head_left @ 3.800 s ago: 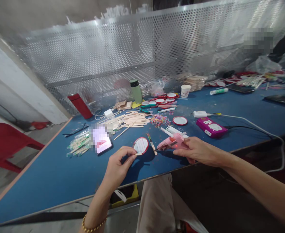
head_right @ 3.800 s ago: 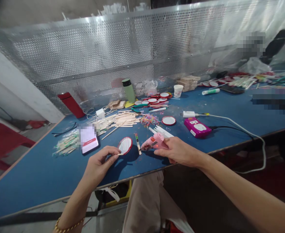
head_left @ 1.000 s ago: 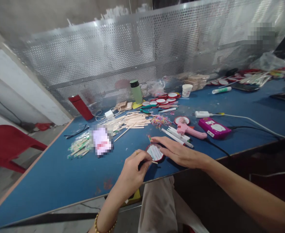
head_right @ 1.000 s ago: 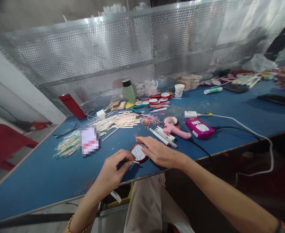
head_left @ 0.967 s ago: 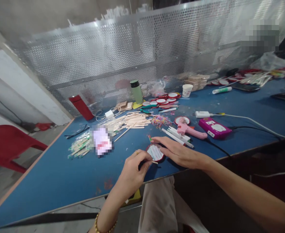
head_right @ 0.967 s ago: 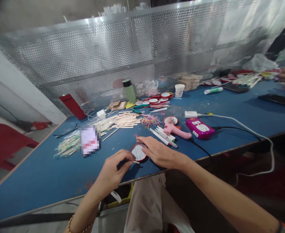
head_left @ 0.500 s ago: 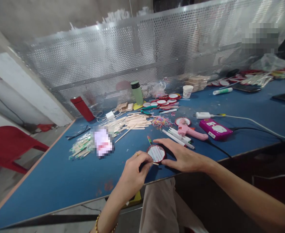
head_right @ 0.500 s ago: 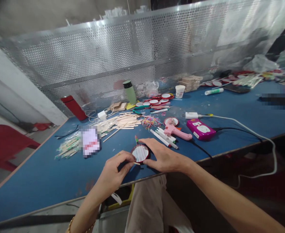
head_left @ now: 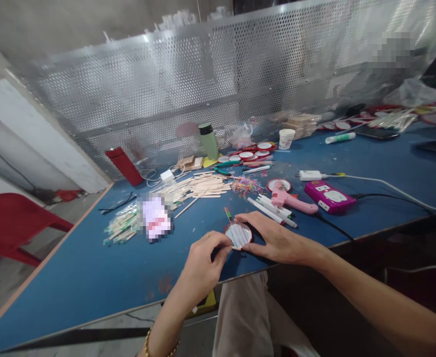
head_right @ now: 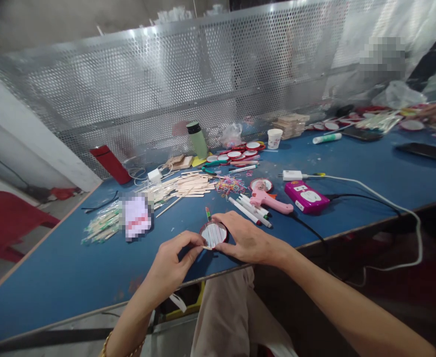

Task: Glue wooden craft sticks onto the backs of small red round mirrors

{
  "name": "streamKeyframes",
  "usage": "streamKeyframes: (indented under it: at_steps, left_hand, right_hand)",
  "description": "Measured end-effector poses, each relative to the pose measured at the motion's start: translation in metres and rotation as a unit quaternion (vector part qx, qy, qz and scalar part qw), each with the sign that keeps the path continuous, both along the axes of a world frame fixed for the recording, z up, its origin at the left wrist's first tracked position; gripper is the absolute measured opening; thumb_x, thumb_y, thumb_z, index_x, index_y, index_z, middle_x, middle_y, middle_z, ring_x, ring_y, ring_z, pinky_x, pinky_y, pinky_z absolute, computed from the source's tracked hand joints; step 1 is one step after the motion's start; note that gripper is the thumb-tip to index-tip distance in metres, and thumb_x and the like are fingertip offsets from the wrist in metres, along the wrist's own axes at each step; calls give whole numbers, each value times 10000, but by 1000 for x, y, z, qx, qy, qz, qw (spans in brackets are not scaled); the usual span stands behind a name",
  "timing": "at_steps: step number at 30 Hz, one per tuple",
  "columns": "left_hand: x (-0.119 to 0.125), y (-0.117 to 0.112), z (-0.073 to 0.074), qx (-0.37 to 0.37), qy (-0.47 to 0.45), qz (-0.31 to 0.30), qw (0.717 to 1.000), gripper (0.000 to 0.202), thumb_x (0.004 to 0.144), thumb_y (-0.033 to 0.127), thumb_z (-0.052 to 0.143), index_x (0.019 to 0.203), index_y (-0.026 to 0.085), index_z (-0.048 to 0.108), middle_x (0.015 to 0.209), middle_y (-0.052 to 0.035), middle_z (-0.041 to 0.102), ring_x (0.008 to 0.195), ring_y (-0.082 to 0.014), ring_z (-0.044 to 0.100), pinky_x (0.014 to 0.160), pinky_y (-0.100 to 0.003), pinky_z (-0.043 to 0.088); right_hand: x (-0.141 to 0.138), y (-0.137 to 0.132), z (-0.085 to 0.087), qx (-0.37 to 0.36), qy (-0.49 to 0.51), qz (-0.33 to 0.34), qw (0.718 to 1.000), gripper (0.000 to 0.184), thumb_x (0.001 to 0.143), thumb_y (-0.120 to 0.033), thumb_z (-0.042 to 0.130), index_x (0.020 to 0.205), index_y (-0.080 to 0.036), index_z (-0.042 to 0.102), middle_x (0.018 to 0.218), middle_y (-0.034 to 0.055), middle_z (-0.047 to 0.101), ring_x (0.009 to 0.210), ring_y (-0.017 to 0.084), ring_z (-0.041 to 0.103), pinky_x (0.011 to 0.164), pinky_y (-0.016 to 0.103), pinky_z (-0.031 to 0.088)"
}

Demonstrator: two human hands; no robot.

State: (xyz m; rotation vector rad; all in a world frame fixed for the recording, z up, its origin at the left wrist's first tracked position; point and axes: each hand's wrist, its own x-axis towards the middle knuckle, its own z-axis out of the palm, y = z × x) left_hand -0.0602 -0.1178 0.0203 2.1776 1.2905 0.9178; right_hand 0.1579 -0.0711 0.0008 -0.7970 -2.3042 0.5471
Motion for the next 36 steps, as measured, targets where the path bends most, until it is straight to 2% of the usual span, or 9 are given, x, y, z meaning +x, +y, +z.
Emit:
streamKeyframes:
  at_steps: [8, 22, 36]
  left_hand:
    - [-1, 0, 0, -12, -4, 15, 1000, 130, 887, 172, 530, 823, 184, 642, 826, -31, 698, 769, -152, 628, 709, -260, 459]
    - [-3, 2, -3, -27, -15, 18, 999, 134, 895, 211, 515, 842, 189, 635, 828, -28, 711, 766, -151, 642, 694, -254, 465]
    - [-3, 3, 0, -27, -18, 20, 999, 144, 892, 227, 509, 830, 190, 634, 803, -30, 706, 743, -154, 631, 676, -255, 456]
  right_hand:
    - [2, 2, 3, 24, -34, 9, 999, 490, 887, -307, 633, 1331, -174, 473, 1239, 141, 603, 1141, 277, 554, 974, 464, 470]
    - [-2, -1, 28, 16, -141, -14, 990, 394, 865, -297, 640, 1223, -167, 537, 1102, 113, 629, 997, 258, 575, 857, 384, 467]
    - [-3, 0, 26, 37, -149, -13, 988, 355, 861, -288, 643, 1179, -160, 547, 1065, 107, 636, 954, 256, 584, 818, 373, 460]
